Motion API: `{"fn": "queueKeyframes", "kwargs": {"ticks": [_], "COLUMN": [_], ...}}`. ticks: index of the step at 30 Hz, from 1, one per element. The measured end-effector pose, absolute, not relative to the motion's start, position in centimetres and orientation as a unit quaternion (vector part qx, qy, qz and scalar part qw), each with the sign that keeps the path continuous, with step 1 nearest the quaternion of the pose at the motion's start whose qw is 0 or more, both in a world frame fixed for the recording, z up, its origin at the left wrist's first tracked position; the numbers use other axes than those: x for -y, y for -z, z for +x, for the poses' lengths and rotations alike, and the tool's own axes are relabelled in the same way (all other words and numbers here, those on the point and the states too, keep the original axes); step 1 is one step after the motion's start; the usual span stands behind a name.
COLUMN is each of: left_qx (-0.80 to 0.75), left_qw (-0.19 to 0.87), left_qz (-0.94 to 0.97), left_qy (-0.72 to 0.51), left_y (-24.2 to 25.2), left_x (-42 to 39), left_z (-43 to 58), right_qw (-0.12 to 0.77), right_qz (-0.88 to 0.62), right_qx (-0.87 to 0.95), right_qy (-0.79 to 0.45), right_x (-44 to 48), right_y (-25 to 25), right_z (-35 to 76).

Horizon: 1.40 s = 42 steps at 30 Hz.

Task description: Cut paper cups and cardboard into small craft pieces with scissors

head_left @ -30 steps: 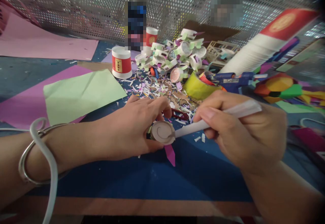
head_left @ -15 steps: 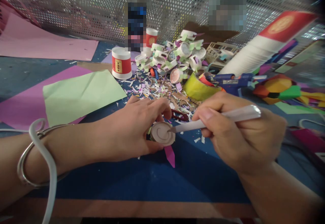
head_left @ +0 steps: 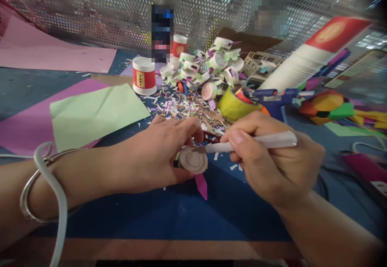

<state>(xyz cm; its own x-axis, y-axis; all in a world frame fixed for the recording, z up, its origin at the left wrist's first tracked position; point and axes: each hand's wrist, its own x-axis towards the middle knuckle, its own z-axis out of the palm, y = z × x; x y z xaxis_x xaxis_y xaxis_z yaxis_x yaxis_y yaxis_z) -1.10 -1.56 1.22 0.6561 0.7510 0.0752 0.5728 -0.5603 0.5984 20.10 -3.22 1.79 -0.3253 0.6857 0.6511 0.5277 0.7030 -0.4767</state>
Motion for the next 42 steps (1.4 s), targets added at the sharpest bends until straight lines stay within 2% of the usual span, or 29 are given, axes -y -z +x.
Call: {"fn": "queueKeyframes", "kwargs": {"ticks": [27,42], "left_qx": [-0.365,-0.369], "left_qw": [0.276,0.288], "left_qz": [0.872,0.868], "left_qy": [-0.174,-0.167], "left_y": [-1.1,-1.4], "left_x": [1.4,1.5], "left_z": [-1.2,-1.2], "right_qw": [0.438,0.439], "right_qz": [-0.347,-0.367], "right_qx": [0.809,0.810], "right_qy": [-0.181,-0.130], "right_x": [3.4,3.1], "right_y": [-2.5,-2.2], "right_z": [20.5,20.4]}}
